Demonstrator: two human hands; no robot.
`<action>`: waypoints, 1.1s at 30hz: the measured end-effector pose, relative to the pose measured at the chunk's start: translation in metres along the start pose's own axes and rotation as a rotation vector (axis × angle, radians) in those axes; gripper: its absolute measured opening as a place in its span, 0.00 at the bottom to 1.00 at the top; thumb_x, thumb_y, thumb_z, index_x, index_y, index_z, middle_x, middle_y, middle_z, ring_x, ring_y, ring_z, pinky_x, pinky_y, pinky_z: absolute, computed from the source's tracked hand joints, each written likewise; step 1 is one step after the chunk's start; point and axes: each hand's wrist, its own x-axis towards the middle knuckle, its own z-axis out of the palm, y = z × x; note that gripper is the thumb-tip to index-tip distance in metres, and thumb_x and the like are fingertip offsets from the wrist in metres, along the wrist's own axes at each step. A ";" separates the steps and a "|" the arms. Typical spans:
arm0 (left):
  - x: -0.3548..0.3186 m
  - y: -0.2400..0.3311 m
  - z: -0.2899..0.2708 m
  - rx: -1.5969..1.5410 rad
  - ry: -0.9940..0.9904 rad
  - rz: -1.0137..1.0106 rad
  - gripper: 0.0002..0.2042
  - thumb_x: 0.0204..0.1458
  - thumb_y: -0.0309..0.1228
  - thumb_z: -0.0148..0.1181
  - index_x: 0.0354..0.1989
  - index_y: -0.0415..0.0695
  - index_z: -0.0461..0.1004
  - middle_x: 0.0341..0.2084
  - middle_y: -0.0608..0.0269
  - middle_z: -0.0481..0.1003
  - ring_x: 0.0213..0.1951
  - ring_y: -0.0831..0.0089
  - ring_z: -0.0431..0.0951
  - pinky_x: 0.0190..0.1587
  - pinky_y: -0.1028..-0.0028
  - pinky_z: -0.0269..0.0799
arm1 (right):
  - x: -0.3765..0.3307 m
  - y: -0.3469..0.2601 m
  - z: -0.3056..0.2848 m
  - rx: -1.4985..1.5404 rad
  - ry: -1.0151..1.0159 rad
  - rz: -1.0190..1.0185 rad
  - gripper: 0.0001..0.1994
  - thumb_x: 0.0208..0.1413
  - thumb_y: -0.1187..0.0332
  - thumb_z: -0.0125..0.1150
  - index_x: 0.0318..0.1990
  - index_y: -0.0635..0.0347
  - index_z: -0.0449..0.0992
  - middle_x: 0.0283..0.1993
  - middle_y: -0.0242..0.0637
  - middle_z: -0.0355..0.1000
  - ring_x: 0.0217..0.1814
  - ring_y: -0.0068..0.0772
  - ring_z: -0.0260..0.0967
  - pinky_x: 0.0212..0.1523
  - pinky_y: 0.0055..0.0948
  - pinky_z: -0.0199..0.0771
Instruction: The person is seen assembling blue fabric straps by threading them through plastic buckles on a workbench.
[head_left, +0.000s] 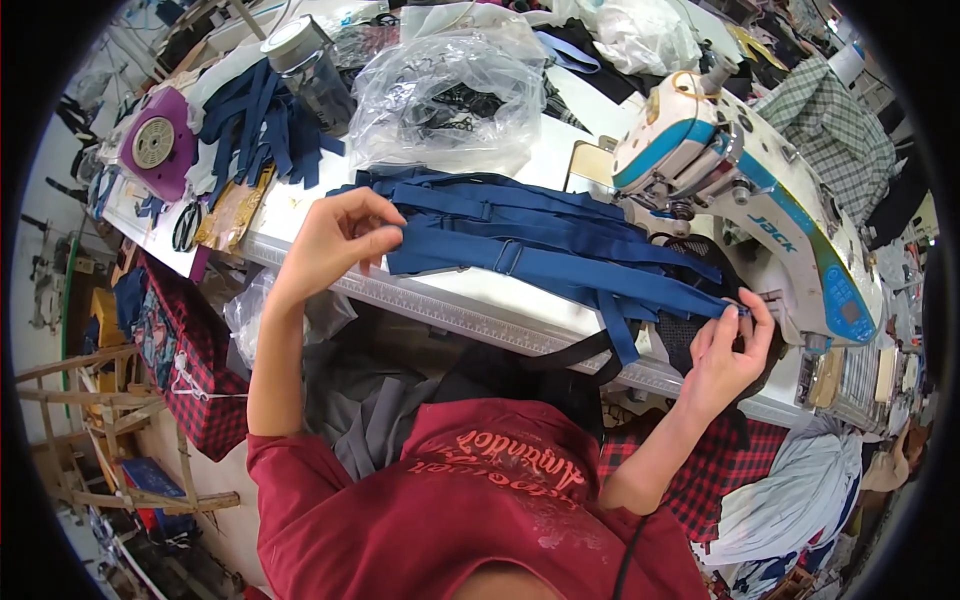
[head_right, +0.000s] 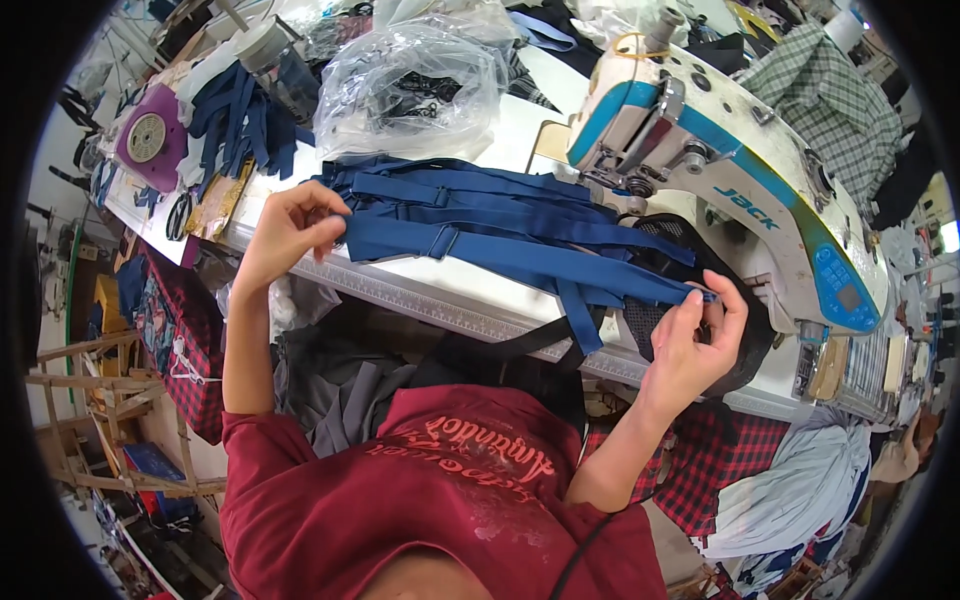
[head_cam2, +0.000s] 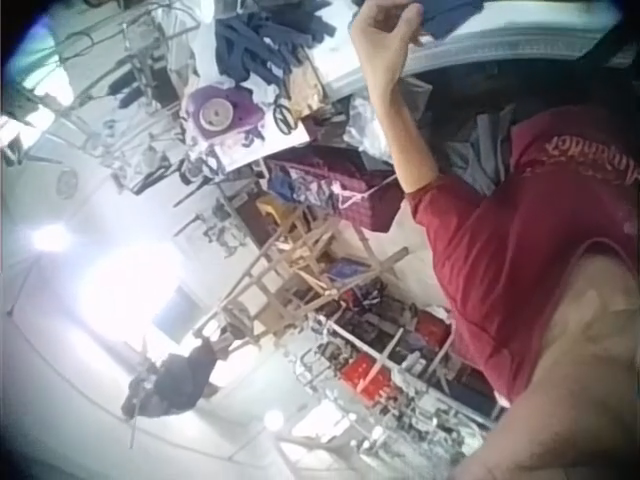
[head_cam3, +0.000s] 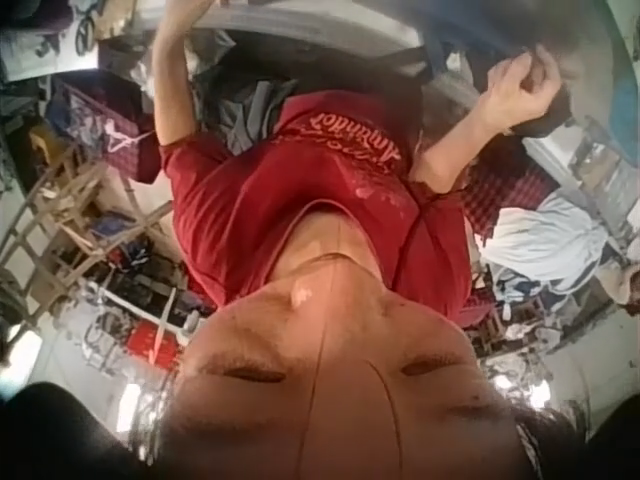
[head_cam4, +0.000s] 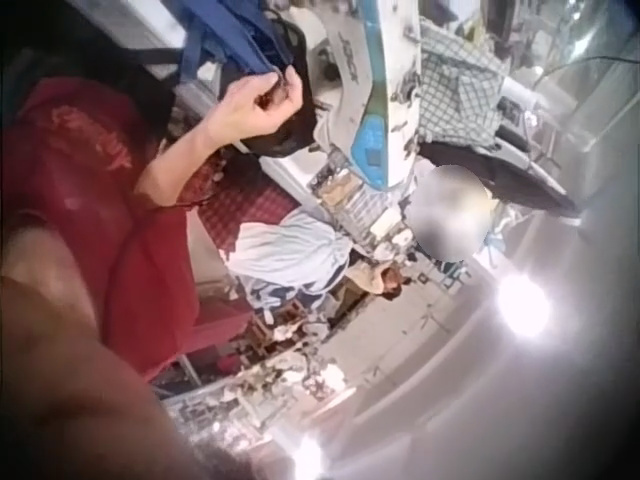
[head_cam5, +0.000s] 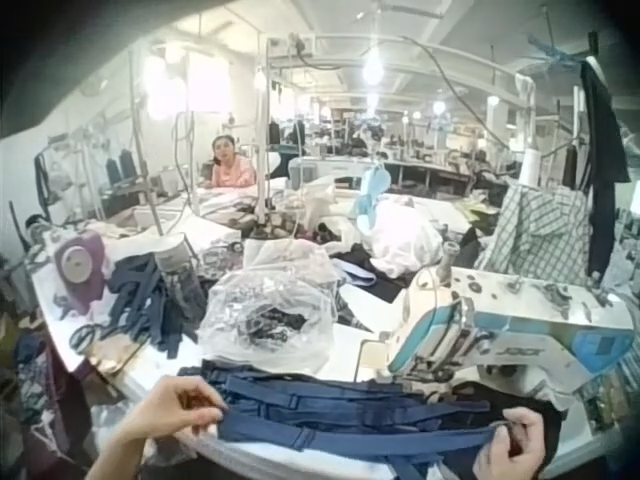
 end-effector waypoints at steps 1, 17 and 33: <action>0.004 -0.002 0.002 -0.028 0.046 -0.025 0.06 0.47 0.25 0.61 0.32 0.37 0.73 0.17 0.71 0.70 0.18 0.87 0.67 0.19 0.86 0.63 | -0.002 0.006 -0.003 -0.096 -0.019 0.008 0.09 0.54 0.80 0.49 0.42 0.62 0.69 0.25 0.27 0.64 0.13 0.09 0.49 0.12 0.13 0.45; 0.019 -0.050 0.033 0.907 0.213 0.664 0.09 0.43 0.21 0.57 0.34 0.39 0.67 0.34 0.55 0.67 0.44 0.55 0.68 0.52 0.62 0.63 | -0.043 0.045 0.045 -0.833 -0.561 -0.588 0.15 0.43 0.73 0.64 0.42 0.55 0.75 0.45 0.40 0.66 0.30 0.40 0.71 0.28 0.33 0.71; 0.021 -0.014 0.057 0.869 0.284 0.716 0.17 0.40 0.21 0.59 0.42 0.41 0.69 0.44 0.55 0.68 0.51 0.56 0.65 0.56 0.61 0.58 | -0.034 0.061 0.060 -0.881 -0.702 -0.618 0.17 0.40 0.79 0.57 0.41 0.58 0.74 0.42 0.40 0.67 0.30 0.39 0.72 0.27 0.31 0.74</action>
